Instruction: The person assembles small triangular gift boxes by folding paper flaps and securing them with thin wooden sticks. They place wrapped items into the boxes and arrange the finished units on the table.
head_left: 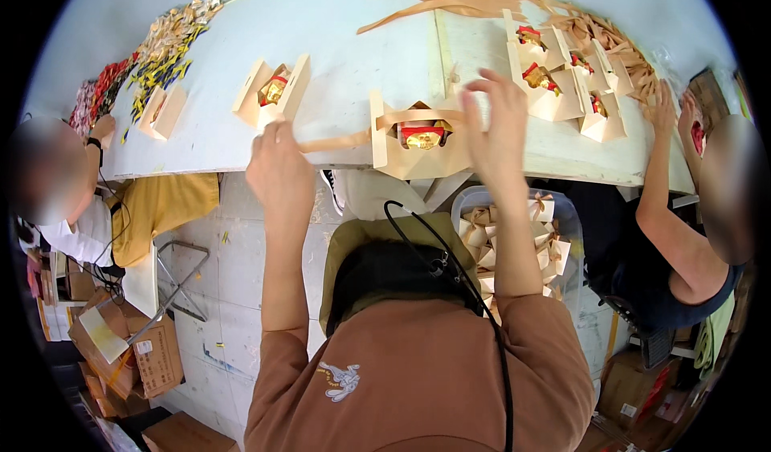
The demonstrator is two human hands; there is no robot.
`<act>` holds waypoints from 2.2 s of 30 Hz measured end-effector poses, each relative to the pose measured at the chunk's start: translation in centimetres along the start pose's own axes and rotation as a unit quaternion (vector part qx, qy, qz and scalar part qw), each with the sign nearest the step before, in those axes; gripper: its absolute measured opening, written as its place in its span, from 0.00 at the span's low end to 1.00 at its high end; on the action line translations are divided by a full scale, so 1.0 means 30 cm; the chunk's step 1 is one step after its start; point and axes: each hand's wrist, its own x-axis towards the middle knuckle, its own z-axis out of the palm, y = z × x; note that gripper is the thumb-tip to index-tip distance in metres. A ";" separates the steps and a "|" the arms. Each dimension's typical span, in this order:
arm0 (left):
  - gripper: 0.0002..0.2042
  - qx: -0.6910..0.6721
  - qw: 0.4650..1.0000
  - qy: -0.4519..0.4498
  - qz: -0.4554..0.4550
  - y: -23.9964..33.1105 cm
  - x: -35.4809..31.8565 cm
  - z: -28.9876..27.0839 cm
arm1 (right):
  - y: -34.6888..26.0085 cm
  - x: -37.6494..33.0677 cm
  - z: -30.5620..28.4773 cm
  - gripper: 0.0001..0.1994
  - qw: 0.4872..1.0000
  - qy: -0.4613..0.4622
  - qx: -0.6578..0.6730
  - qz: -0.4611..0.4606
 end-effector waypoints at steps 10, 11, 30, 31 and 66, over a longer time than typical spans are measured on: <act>0.09 -0.480 0.810 -0.334 -0.035 0.011 0.083 0.199 | 0.184 -0.015 -0.035 0.22 0.922 -0.288 0.106 0.236; 0.08 -0.458 0.820 -0.342 -0.031 -0.007 0.091 0.169 | 0.213 -0.024 -0.046 0.22 0.929 -0.275 0.113 0.219; 0.12 -0.830 0.548 -0.100 -0.029 0.030 0.251 0.067 | 0.097 0.191 -0.069 0.13 0.922 -0.184 0.309 0.145; 0.12 -0.804 0.578 -0.131 -0.052 0.015 0.242 0.068 | 0.127 0.161 -0.055 0.13 0.926 -0.210 0.274 0.151; 0.09 -0.666 0.723 -0.180 0.040 0.308 0.254 -0.023 | 0.023 0.006 0.072 0.25 0.952 -0.173 0.250 0.044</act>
